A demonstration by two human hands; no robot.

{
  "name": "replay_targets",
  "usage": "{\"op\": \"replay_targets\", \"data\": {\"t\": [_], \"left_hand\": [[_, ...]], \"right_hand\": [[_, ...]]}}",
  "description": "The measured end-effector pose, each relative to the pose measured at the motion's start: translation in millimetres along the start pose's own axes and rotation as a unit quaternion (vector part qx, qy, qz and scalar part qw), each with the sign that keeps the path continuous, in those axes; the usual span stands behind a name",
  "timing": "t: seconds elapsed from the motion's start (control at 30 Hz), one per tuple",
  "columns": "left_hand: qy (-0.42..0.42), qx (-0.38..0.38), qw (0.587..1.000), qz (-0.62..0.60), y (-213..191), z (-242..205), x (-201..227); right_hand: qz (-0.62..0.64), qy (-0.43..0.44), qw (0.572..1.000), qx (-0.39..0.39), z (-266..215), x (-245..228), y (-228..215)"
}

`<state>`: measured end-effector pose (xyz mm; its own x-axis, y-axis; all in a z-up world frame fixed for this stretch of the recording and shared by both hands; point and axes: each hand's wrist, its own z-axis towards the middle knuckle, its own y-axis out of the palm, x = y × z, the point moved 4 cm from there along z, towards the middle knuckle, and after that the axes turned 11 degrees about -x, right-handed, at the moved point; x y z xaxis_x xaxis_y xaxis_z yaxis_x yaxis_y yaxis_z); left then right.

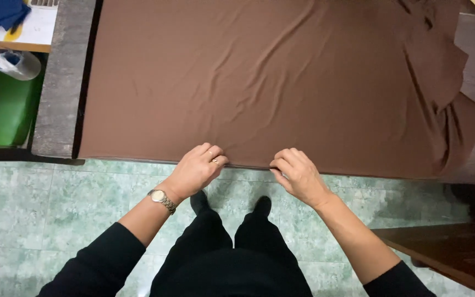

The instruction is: The person unfolds a rolled paper pattern on a table and places it on a large piece of brown fabric. They then smooth out the fabric with their hands to prepare it for cutting.

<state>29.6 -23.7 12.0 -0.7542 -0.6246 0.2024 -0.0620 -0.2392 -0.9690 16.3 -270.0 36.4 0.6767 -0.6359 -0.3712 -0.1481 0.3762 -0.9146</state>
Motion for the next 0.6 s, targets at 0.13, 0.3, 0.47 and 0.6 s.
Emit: {"op": "replay_targets", "data": {"t": [0.13, 0.3, 0.47, 0.6], "left_hand": [[0.038, -0.023, 0.999, 0.023, 5, 3, -4], [0.06, -0.006, 0.998, 0.017, 18, 4, -12], [0.038, -0.022, 0.997, -0.065, 9, 3, -17], [0.05, -0.054, 0.993, -0.097, -12, 3, -12]], "right_hand": [[-0.015, 0.017, 1.0, -0.005, 2, 1, 4], [-0.023, 0.041, 0.999, -0.015, 2, 5, 12], [0.038, 0.067, 0.997, -0.018, 4, 0, 2], [0.046, 0.089, 0.994, -0.043, 9, -10, -6]]}}
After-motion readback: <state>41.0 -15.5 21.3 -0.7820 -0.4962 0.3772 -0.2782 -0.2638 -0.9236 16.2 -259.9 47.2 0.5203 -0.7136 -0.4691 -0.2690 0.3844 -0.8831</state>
